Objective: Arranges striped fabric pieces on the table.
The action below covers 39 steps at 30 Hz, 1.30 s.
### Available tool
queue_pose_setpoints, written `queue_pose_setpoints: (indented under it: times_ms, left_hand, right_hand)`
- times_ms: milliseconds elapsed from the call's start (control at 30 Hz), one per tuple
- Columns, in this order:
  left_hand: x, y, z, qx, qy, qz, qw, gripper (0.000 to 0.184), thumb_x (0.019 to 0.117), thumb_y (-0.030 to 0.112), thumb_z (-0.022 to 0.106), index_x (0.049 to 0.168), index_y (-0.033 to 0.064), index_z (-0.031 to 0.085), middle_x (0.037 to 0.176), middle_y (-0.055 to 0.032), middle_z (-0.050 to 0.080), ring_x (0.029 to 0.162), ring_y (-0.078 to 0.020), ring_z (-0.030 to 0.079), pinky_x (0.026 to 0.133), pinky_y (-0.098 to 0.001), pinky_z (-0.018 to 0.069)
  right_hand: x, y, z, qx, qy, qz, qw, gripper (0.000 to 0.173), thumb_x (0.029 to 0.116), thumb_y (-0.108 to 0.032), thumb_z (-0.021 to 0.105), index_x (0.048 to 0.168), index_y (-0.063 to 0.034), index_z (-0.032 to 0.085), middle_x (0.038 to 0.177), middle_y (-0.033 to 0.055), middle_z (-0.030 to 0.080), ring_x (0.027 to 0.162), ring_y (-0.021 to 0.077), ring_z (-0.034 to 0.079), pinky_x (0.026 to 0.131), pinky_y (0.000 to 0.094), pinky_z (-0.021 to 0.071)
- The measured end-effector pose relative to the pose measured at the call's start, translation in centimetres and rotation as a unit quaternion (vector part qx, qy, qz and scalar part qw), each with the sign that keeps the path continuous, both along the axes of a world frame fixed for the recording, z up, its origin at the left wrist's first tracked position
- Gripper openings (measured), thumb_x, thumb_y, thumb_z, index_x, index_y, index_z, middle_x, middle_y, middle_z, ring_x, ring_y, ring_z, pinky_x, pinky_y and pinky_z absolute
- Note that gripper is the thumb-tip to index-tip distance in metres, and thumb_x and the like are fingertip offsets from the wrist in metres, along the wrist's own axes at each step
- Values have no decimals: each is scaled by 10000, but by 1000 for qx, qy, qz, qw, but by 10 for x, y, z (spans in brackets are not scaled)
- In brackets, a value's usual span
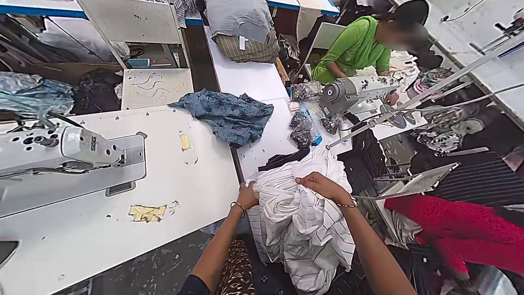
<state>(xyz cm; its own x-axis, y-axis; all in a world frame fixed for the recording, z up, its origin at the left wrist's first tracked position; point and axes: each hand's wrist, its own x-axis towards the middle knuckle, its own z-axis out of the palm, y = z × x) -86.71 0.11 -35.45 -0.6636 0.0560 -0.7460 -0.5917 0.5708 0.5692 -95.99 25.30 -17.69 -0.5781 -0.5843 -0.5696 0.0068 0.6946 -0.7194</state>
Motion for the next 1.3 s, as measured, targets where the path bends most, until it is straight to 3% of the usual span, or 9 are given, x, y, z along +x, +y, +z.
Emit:
queue_pose_setpoints:
  times_ms: [167, 333, 500, 600, 733, 933, 1100, 1200, 1300]
  left_hand:
    - [13, -2, 16, -16, 50, -15, 999, 701, 823, 305, 828, 1401, -5, 579, 1492, -361, 400, 1392, -509, 394, 1118, -629, 365]
    - [73, 39, 67, 122, 306, 81, 941, 348, 863, 16, 677, 1185, -115, 669, 1289, -327, 579, 1162, -410, 623, 1020, -478, 514]
    - [83, 46, 52, 172, 408, 165, 881, 583, 757, 50, 755, 1257, -164, 547, 1303, -319, 587, 1238, -379, 593, 1070, -457, 487]
    - [83, 44, 27, 216, 260, 313, 888, 804, 846, 73, 719, 1480, -165, 286, 1410, -332, 509, 1315, -330, 544, 1128, -409, 437]
    - [92, 41, 7, 194, 159, 312, 916, 415, 929, 44, 662, 1269, -172, 563, 1187, -287, 666, 1134, -273, 654, 1038, -400, 488]
    - [91, 52, 8, 146, 157, 331, 919, 417, 969, 27, 600, 1317, -187, 522, 1264, -324, 629, 1228, -324, 617, 1106, -420, 440]
    - [90, 52, 35, 144, 191, 364, 900, 500, 875, 78, 697, 1269, -191, 549, 1183, -293, 666, 1139, -269, 654, 1048, -393, 480]
    - [85, 53, 39, 204, 189, 400, 873, 591, 760, 74, 819, 1240, -162, 565, 1126, -212, 694, 1037, -143, 681, 968, -304, 534]
    - [80, 56, 52, 240, 181, 411, 861, 660, 688, 65, 835, 1240, -152, 547, 1103, -169, 695, 997, -90, 678, 927, -264, 548]
  right_hand:
    - [3, 5, 5, 10, 8, 19, 1000, 533, 1056, -363, 486, 569, -154, 430, 513, -99, 334, 468, 31, 333, 498, 270, 293]
    - [3, 12, 5, -9, -2, 3, 1000, 493, 1052, -316, 492, 584, -162, 463, 522, -127, 363, 473, -12, 337, 494, 228, 293]
    - [-17, -11, 7, 5, -28, 119, 993, 274, 1056, -152, 512, 1086, -21, 751, 1020, 14, 741, 895, -12, 630, 851, 236, 503]
    - [-18, -44, 7, 32, -40, 217, 975, 263, 1041, -154, 565, 1165, -8, 745, 1119, 128, 742, 1016, 151, 679, 948, 398, 502]
    - [-19, -76, -6, 72, -91, 274, 955, 317, 1024, -123, 599, 1320, -33, 670, 1306, 149, 679, 1220, 236, 631, 1085, 455, 438]
    - [-14, -90, -32, -71, -28, 306, 949, 443, 846, 74, 719, 1285, 59, 655, 1313, 257, 627, 1259, 347, 580, 1091, 474, 428]
    - [-4, -76, -7, -9, -122, 299, 946, 762, 849, 67, 742, 1530, -66, 429, 1311, 243, 629, 1167, 355, 637, 999, 543, 496]
    - [8, -52, 0, 0, -131, 283, 950, 656, 836, 20, 784, 1444, -17, 543, 1146, 264, 666, 1038, 363, 644, 936, 556, 490]
    - [17, -47, 6, 94, -21, 337, 937, 492, 873, -231, 808, 1294, -13, 673, 1248, 310, 607, 1174, 466, 571, 963, 651, 426]
